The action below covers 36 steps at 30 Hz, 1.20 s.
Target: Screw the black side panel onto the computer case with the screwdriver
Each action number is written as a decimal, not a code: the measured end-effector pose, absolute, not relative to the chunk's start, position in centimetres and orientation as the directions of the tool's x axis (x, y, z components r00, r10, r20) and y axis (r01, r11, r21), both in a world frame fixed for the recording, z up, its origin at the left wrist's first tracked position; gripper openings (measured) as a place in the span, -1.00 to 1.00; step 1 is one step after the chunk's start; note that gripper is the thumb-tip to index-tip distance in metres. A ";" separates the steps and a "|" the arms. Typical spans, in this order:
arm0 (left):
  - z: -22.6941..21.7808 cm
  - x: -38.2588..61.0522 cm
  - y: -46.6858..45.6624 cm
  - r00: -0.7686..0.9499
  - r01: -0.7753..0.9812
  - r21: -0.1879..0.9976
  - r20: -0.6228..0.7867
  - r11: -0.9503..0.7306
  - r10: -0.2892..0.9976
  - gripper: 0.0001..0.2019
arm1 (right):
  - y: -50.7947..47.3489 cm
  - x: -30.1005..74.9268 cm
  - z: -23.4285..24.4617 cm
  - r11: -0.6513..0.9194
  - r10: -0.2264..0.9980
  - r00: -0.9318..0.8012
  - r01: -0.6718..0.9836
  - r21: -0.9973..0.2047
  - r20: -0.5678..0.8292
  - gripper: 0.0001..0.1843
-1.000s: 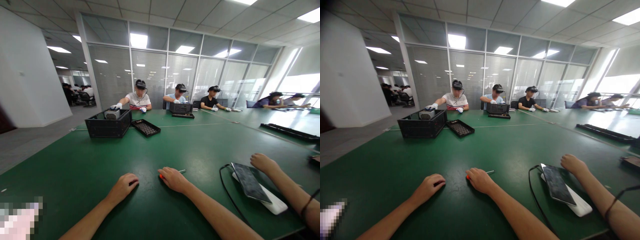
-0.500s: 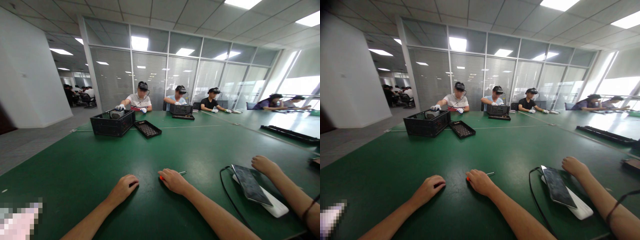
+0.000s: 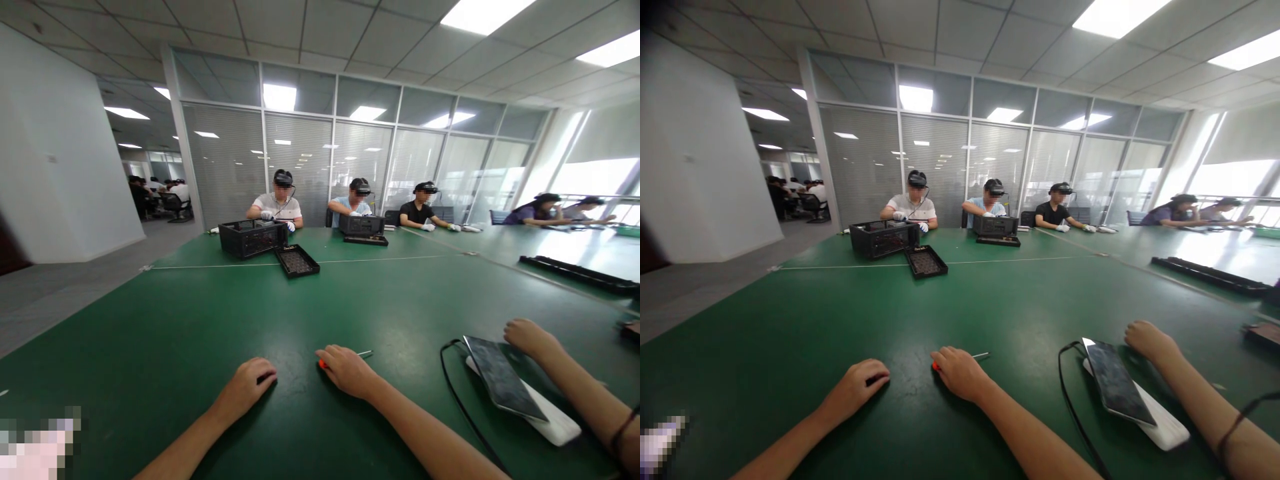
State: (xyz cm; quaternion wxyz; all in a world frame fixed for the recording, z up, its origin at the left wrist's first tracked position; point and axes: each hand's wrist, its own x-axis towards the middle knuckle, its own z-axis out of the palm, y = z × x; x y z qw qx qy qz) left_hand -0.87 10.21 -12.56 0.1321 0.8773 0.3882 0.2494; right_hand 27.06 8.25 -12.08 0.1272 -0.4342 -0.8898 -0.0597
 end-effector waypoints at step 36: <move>-12.2 -0.9 9.8 0.566 0.623 0.446 0.309 -0.642 0.764 -0.80 | 8.3 27.1 -12.4 0.618 0.760 -0.588 0.786 -0.029 0.278 -0.67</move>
